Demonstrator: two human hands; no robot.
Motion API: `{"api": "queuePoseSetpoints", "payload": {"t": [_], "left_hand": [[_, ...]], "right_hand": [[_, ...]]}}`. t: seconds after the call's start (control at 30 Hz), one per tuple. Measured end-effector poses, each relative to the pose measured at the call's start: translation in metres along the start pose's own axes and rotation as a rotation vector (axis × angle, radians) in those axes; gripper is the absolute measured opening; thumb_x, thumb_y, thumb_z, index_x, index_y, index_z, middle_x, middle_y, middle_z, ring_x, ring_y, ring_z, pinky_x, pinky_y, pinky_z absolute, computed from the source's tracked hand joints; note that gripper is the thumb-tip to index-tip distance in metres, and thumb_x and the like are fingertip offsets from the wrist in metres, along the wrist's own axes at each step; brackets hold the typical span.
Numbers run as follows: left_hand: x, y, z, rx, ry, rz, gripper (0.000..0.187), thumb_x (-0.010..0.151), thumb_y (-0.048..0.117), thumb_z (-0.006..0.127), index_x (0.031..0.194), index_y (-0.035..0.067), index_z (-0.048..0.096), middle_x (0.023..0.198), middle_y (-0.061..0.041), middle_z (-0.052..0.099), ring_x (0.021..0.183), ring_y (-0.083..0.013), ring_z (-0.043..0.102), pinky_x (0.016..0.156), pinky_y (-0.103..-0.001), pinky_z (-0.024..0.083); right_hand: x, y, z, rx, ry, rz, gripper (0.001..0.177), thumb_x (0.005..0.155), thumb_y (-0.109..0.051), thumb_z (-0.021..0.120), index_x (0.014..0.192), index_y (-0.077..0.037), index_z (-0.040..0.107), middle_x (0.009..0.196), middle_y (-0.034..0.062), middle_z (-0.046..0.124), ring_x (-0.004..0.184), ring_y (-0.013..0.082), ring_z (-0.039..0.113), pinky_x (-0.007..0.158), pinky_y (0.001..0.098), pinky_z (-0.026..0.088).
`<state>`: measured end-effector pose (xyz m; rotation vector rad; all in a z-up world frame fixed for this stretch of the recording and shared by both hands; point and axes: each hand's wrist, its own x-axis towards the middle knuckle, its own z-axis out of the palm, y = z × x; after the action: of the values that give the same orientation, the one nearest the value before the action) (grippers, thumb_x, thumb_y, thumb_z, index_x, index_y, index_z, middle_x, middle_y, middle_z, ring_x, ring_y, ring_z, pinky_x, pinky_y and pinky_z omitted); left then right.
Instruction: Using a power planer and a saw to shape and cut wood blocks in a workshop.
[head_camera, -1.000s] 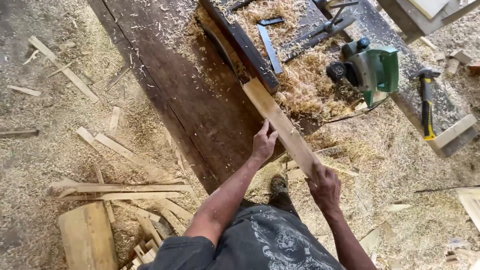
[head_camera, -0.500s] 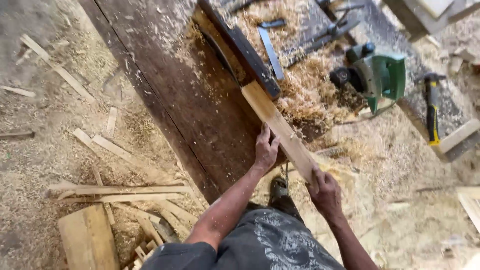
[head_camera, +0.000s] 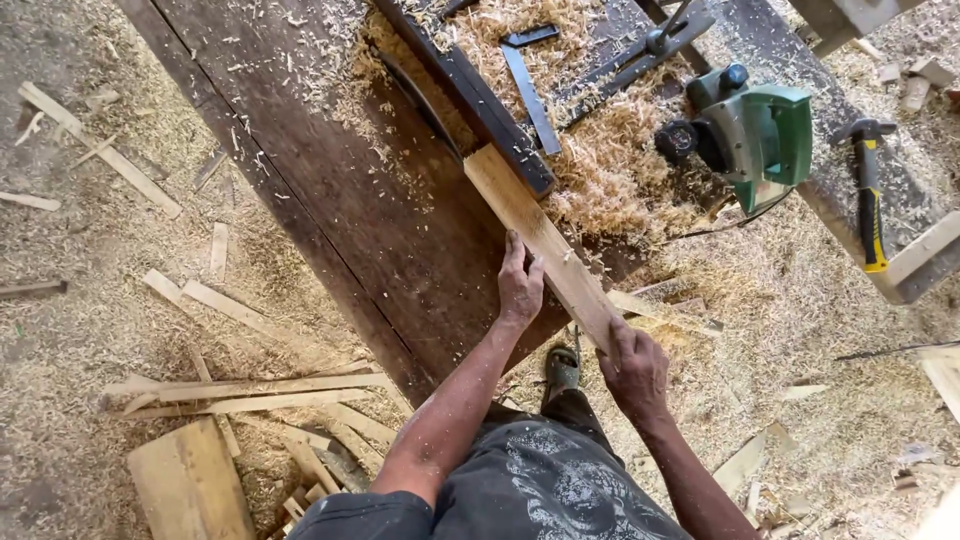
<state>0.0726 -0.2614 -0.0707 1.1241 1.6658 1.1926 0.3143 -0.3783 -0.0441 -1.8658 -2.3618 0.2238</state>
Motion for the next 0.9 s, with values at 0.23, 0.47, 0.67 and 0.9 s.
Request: {"api": "queuePoseSetpoints", "payload": {"t": [0.23, 0.47, 0.67, 0.9], "left_hand": [[0.01, -0.006, 0.001, 0.0, 0.024, 0.016, 0.074, 0.098, 0.014, 0.057, 0.16, -0.009, 0.023, 0.166, -0.031, 0.026, 0.154, -0.0392, 0.033, 0.127, -0.038, 0.029], [0.026, -0.01, -0.003, 0.025, 0.032, 0.012, 0.074, 0.098, 0.014, 0.059, 0.159, -0.008, 0.024, 0.166, -0.03, 0.027, 0.153, -0.0381, 0.033, 0.125, -0.038, 0.029], [0.047, -0.022, -0.01, 0.048, 0.024, 0.021, 0.073, 0.099, 0.013, 0.06, 0.158, -0.01, 0.024, 0.165, -0.031, 0.027, 0.154, -0.0395, 0.033, 0.127, -0.038, 0.029], [0.07, -0.022, -0.02, 0.019, -0.017, -0.019, 0.075, 0.099, 0.013, 0.058, 0.159, -0.011, 0.019, 0.167, -0.031, 0.022, 0.156, -0.0392, 0.027, 0.128, -0.038, 0.024]], "right_hand": [[0.012, -0.01, -0.005, -0.128, 0.004, -0.031, 0.076, 0.088, -0.044, 0.074, 0.153, -0.016, 0.046, 0.113, 0.026, 0.065, 0.095, 0.033, 0.062, 0.076, 0.0478, 0.054], [0.031, -0.02, -0.007, -0.194, -0.083, -0.029, 0.075, 0.094, -0.047, 0.068, 0.158, -0.017, 0.043, 0.103, 0.0217, 0.064, 0.084, 0.0308, 0.062, 0.068, 0.0455, 0.054], [0.051, -0.033, -0.005, -0.179, -0.064, -0.025, 0.07, 0.092, -0.045, 0.07, 0.152, -0.016, 0.049, 0.098, 0.0188, 0.064, 0.082, 0.0297, 0.061, 0.066, 0.0443, 0.053], [0.073, -0.044, 0.002, -0.152, -0.09, 0.006, 0.07, 0.094, -0.042, 0.07, 0.155, -0.017, 0.049, 0.097, 0.0176, 0.065, 0.084, 0.0293, 0.061, 0.067, 0.0427, 0.053]]}}
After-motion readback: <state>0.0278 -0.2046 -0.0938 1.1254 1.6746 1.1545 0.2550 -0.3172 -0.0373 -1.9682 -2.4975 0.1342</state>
